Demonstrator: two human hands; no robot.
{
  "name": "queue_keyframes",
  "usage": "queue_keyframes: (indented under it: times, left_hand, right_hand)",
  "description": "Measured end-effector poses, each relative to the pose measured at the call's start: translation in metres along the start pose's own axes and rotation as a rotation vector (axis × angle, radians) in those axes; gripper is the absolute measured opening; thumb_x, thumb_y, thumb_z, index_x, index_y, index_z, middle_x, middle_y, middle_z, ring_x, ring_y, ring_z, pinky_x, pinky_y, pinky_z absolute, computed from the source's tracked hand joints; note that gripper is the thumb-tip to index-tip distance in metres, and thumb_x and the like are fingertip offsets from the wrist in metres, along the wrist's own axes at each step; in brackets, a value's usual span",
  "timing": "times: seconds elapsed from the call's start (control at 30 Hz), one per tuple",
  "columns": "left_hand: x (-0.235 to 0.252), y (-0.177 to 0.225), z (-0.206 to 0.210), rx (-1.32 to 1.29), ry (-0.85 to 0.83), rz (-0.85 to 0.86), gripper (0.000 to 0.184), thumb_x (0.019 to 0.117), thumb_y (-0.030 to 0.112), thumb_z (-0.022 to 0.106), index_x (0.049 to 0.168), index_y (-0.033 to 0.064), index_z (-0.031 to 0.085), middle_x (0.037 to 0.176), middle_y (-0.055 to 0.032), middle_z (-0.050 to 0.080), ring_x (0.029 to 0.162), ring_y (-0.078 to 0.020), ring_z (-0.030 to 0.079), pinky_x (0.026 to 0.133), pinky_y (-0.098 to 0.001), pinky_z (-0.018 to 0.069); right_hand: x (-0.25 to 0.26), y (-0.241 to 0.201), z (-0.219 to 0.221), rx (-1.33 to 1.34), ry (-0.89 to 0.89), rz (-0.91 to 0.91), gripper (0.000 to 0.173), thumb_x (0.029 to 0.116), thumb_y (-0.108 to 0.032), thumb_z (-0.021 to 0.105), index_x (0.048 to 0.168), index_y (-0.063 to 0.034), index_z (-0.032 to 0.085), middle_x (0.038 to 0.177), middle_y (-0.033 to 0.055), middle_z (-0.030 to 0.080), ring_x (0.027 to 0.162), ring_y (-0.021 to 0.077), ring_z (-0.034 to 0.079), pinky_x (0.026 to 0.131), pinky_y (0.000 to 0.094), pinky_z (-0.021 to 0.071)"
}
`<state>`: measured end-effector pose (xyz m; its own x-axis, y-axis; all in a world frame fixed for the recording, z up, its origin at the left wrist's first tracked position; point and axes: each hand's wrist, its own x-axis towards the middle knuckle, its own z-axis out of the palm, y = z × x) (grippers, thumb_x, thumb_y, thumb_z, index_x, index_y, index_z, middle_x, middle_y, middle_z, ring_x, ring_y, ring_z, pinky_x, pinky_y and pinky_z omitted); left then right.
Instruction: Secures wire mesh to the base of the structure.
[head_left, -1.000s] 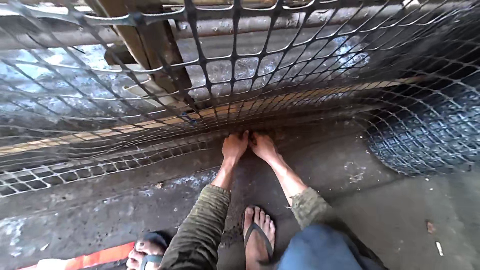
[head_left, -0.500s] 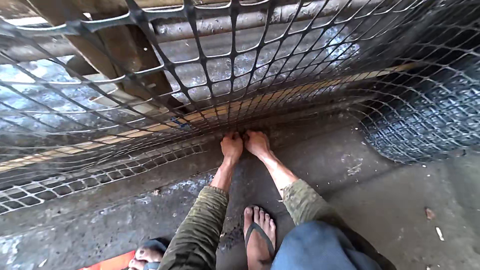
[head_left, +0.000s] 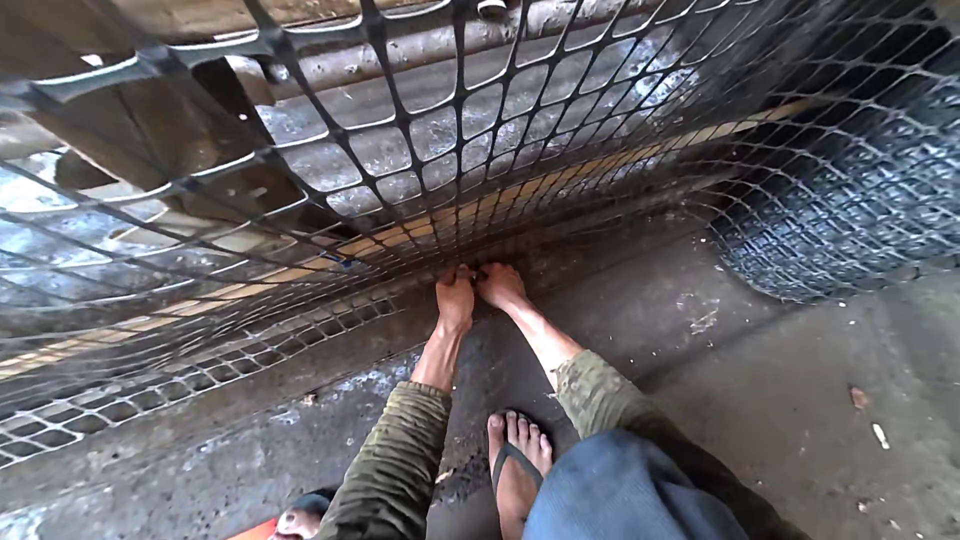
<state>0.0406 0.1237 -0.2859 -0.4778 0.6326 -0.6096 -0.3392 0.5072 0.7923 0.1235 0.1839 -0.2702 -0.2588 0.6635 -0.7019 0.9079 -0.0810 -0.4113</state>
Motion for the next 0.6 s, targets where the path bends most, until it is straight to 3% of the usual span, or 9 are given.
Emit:
queue_keyframes:
  times: [0.17,0.27,0.37,0.5,0.6]
  left_hand:
    - [-0.004,-0.006,-0.004,0.048,0.039,-0.025,0.027,0.1087,0.018,0.049,0.110,-0.0031,0.065,0.090,-0.0102,0.061,0.074,-0.0152,0.056,0.070,-0.0345,0.0503]
    - [-0.009,-0.003,0.002,0.152,0.108,-0.062,0.027,0.1084,0.020,0.050,0.109,-0.0006,0.066,0.090,-0.0111,0.061,0.077,-0.0189,0.057,0.073,-0.0392,0.0487]
    - [-0.011,-0.006,0.001,0.268,0.120,-0.072,0.030,0.1087,0.023,0.049,0.114,0.0002,0.068,0.102,-0.0171,0.067,0.095,-0.0262,0.064,0.086,-0.0474,0.0508]
    - [-0.014,-0.012,0.007,0.278,0.127,-0.104,0.033,0.1096,0.025,0.046,0.117,0.0008,0.068,0.109,-0.0185,0.068,0.104,-0.0290,0.064,0.093,-0.0506,0.0497]
    - [-0.016,-0.016,0.017,0.129,0.139,-0.162,0.034,0.1105,0.027,0.045,0.118,0.0011,0.066,0.106,-0.0169,0.066,0.097,-0.0262,0.063,0.087,-0.0475,0.0505]
  right_hand:
    - [-0.003,0.006,-0.003,-0.085,0.020,-0.025,0.031,0.1045,-0.032,0.052,0.117,-0.0131,0.074,0.119,0.0154,0.073,0.118,0.0348,0.066,0.097,0.0590,0.0509]
    - [-0.013,0.005,-0.010,-0.219,0.063,-0.071,0.032,0.1063,-0.031,0.049,0.116,-0.0116,0.073,0.114,0.0168,0.073,0.115,0.0361,0.067,0.095,0.0573,0.0513]
    - [-0.017,0.004,-0.015,-0.328,0.090,-0.120,0.031,0.1064,-0.028,0.049,0.122,-0.0112,0.070,0.113,0.0183,0.073,0.113,0.0378,0.068,0.093,0.0575,0.0521]
    - [-0.017,-0.002,-0.024,-0.475,0.073,-0.184,0.031,0.1073,-0.026,0.047,0.124,-0.0099,0.067,0.111,0.0198,0.073,0.110,0.0398,0.069,0.089,0.0590,0.0530]
    - [-0.019,-0.011,-0.035,-0.583,0.048,-0.263,0.027,0.1048,-0.019,0.050,0.122,-0.0085,0.068,0.109,0.0197,0.073,0.107,0.0402,0.069,0.086,0.0587,0.0534]
